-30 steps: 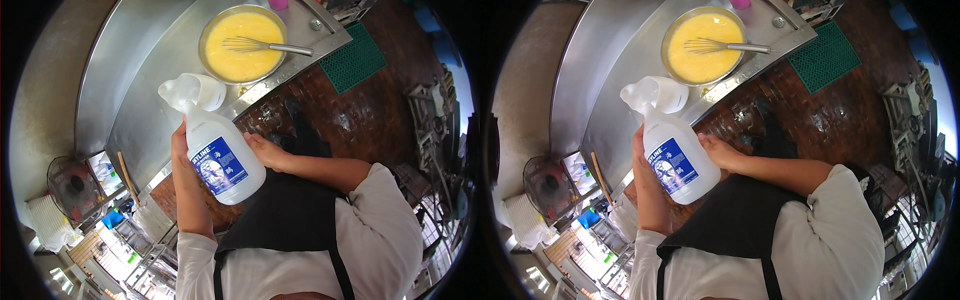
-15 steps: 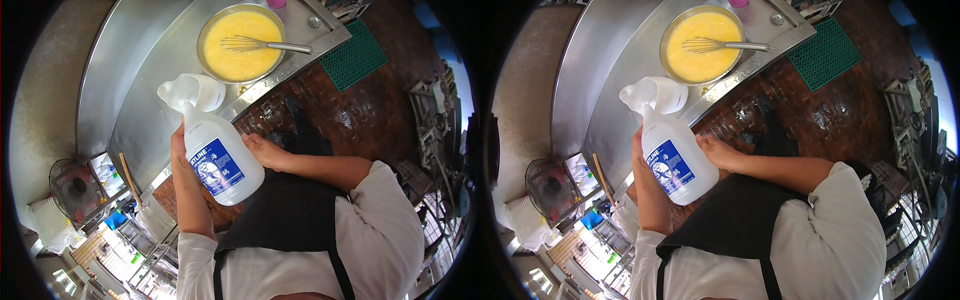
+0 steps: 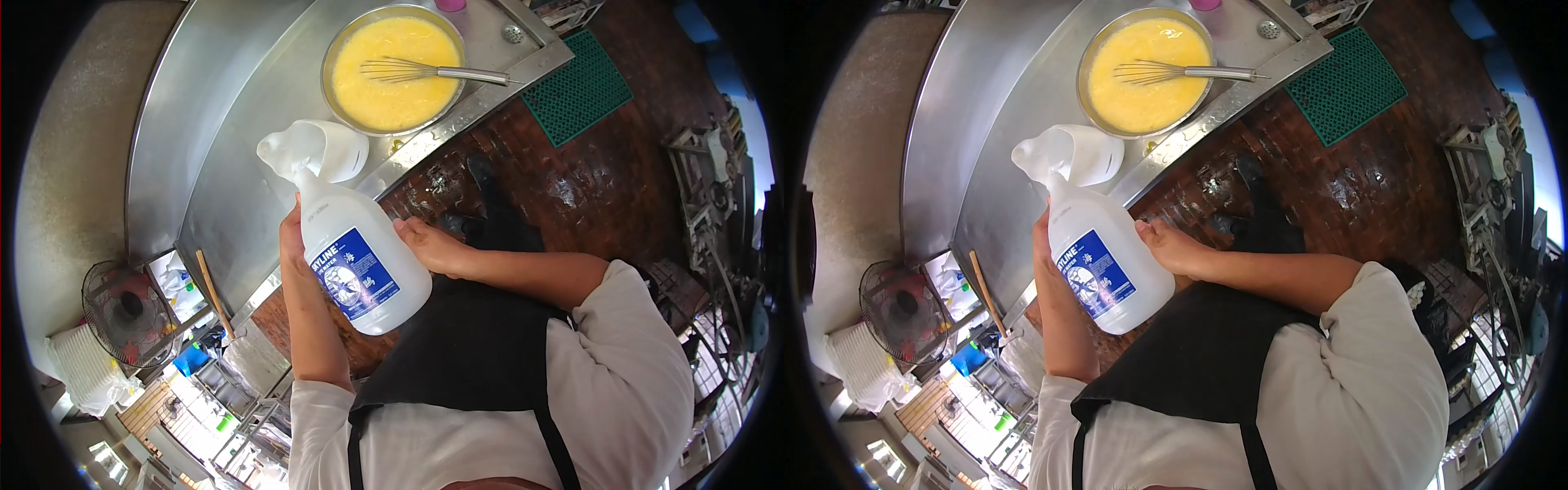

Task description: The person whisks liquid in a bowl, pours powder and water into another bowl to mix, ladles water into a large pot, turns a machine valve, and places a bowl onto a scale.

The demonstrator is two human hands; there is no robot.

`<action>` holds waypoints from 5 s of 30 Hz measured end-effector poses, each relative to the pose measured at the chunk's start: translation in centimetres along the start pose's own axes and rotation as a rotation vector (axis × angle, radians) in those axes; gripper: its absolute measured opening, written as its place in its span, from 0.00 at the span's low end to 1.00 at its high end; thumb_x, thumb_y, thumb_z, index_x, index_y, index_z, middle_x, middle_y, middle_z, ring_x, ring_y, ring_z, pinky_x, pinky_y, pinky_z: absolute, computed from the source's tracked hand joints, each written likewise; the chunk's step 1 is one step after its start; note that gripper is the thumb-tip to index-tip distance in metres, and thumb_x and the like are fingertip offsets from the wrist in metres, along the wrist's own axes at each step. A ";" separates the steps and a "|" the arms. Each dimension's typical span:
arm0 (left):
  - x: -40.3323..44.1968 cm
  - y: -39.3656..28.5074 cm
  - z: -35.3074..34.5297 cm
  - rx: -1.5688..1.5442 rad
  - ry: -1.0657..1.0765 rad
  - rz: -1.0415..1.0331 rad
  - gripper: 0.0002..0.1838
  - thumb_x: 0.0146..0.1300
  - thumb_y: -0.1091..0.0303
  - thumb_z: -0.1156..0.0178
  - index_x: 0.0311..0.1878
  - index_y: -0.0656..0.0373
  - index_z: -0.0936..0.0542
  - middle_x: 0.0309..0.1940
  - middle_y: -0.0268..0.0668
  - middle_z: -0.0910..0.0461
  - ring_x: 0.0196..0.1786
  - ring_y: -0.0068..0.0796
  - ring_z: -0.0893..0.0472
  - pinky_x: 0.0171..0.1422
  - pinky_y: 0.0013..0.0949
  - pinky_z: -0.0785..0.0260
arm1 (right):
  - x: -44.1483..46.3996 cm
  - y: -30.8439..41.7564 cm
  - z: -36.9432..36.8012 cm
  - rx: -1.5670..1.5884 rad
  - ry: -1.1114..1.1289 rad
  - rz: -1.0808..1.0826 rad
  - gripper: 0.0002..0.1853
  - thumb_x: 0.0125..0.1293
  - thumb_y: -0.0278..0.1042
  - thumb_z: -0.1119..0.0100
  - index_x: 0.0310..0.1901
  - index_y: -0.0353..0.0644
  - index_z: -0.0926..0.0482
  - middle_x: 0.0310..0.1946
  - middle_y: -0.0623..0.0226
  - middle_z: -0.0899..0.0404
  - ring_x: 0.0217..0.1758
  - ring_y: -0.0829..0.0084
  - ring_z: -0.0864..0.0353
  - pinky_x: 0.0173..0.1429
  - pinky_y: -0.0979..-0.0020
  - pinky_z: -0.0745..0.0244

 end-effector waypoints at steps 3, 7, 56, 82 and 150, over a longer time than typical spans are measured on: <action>0.1 0.0 0.2 0.004 0.017 0.009 0.24 0.73 0.51 0.52 0.57 0.63 0.26 0.48 0.47 0.19 0.48 0.43 0.18 0.53 0.44 0.22 | -0.3 0.3 0.0 0.006 0.007 -0.014 0.33 0.77 0.58 0.66 0.64 0.32 0.37 0.53 0.49 0.24 0.57 0.64 0.23 0.56 0.67 0.26; -0.2 0.0 -0.4 0.005 0.032 0.022 0.23 0.73 0.51 0.51 0.56 0.63 0.26 0.47 0.48 0.19 0.47 0.43 0.18 0.53 0.44 0.22 | 0.0 -0.1 -0.1 0.008 0.010 0.005 0.33 0.77 0.58 0.66 0.64 0.32 0.37 0.54 0.49 0.25 0.57 0.64 0.24 0.56 0.67 0.27; -0.8 -0.2 -1.7 0.041 -0.016 0.013 0.25 0.73 0.50 0.51 0.55 0.65 0.26 0.46 0.49 0.19 0.45 0.44 0.17 0.51 0.45 0.22 | 0.7 -0.2 -0.4 0.049 0.067 -0.025 0.34 0.77 0.58 0.65 0.67 0.31 0.41 0.56 0.48 0.26 0.56 0.65 0.23 0.50 0.68 0.22; -0.4 -0.5 -0.9 0.014 0.035 0.054 0.25 0.74 0.50 0.53 0.57 0.65 0.27 0.50 0.50 0.20 0.50 0.46 0.18 0.56 0.48 0.23 | 0.5 0.4 -0.3 0.059 0.047 -0.019 0.33 0.77 0.59 0.66 0.64 0.33 0.37 0.50 0.48 0.22 0.48 0.64 0.18 0.44 0.66 0.20; -16.9 1.1 0.8 0.794 -0.321 -0.579 0.09 0.60 0.68 0.32 0.34 0.65 0.18 0.19 0.25 0.27 0.25 0.13 0.32 0.27 0.25 0.41 | -7.1 18.7 -6.5 -0.418 0.317 0.847 0.20 0.63 0.22 0.40 0.57 0.44 0.26 0.49 0.63 0.25 0.48 0.65 0.23 0.53 0.66 0.27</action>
Point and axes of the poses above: each hand's wrist, its own x-axis towards the middle knuckle, its own z-axis out of the back of the hand, y = z × x, the point moved 9 cm from there along x, towards the middle knuckle
